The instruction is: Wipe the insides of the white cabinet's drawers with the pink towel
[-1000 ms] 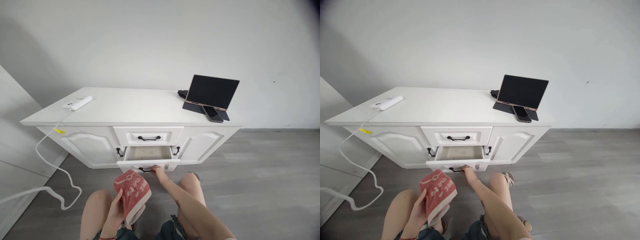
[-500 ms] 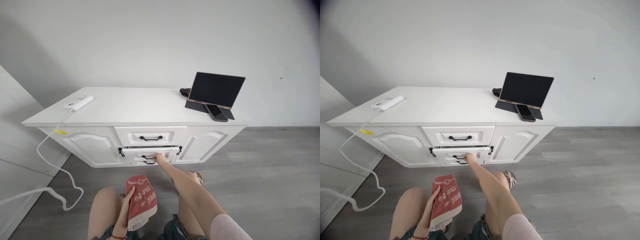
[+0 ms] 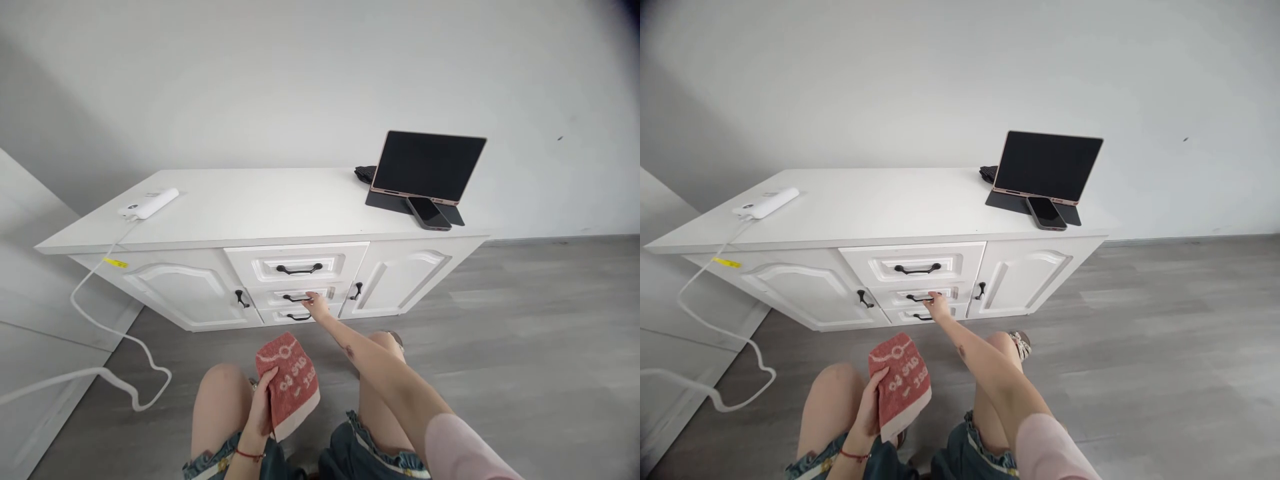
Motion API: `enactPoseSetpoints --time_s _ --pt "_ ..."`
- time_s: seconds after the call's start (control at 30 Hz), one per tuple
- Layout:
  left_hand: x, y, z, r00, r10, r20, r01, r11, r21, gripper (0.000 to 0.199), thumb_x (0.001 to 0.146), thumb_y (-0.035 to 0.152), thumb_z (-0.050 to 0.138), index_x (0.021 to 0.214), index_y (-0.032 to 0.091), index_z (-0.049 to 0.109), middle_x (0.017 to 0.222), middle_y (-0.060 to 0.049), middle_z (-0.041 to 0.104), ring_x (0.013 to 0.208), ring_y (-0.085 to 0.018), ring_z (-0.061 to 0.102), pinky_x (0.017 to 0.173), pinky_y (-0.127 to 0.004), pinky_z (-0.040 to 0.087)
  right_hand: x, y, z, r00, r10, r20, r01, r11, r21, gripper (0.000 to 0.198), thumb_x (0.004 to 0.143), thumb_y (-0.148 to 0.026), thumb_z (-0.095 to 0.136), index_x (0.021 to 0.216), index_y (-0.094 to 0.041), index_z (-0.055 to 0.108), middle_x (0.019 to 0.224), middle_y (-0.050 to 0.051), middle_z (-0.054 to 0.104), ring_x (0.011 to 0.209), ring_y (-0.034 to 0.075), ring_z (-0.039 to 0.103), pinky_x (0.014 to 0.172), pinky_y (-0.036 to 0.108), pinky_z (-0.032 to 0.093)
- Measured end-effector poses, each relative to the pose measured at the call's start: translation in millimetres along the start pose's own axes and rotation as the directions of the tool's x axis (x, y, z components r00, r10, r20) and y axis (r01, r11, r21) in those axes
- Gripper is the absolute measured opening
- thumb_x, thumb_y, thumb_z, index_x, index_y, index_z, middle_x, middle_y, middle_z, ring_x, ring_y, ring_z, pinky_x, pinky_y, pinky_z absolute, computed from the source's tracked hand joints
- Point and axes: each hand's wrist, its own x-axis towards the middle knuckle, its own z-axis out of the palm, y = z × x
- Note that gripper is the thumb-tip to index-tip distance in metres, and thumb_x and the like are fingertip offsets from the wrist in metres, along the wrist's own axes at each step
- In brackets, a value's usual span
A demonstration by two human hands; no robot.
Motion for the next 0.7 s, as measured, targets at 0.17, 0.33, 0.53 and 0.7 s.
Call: enactPoseSetpoints --time_s 0.17,0.33,0.53,0.7 --pt "8.1 -5.8 0.9 0.972 0.235 -0.026 -0.229 0.963 0.140 0.028 0.061 0.020 0.070 0.089 0.014 0.067 0.084 -0.008 0.074 0.103 -0.031 0.064 0.096 -0.042 0.045 -105.1 21.4 0.2 0.980 -0.147 0.134 0.050 0.833 0.551 0.048 0.082 -0.054 0.059 0.120 -0.026 0.059 0.118 0.007 0.066 0.113 0.024 0.059 0.093 0.041 0.048" --pt "-13.7 -1.2 12.6 0.841 0.530 0.109 -0.495 0.672 0.551 0.041 0.061 0.027 0.075 0.101 0.021 0.066 0.116 -0.007 0.067 0.127 -0.030 0.046 0.110 -0.040 0.026 -183.3 35.5 9.0 0.982 -0.187 0.008 0.121 0.667 0.735 0.058 0.075 -0.051 0.068 0.127 -0.030 0.053 0.141 0.007 0.048 0.127 0.023 0.047 0.109 0.044 0.034" --pt "-59.2 1.4 42.0 0.779 0.492 0.389 -0.611 0.459 0.645 0.030 0.073 0.024 0.061 0.102 0.021 0.068 0.115 -0.008 0.068 0.113 -0.029 0.057 0.102 -0.041 0.037 -219.3 15.9 12.2 0.975 -0.218 -0.053 0.183 0.638 0.748 0.054 0.083 -0.045 0.063 0.134 -0.033 0.047 0.145 0.002 0.043 0.134 0.019 0.037 0.113 0.041 0.026" --pt "-82.5 2.8 51.4 0.751 0.573 0.328 -0.628 0.468 0.621 0.030 0.070 0.018 0.057 0.099 0.021 0.066 0.107 -0.006 0.069 0.109 -0.027 0.058 0.097 -0.039 0.041 -237.8 -5.1 3.9 0.974 -0.218 -0.060 0.186 0.622 0.761 0.050 0.082 -0.045 0.062 0.128 -0.028 0.052 0.135 0.004 0.054 0.126 0.021 0.046 0.109 0.039 0.034"
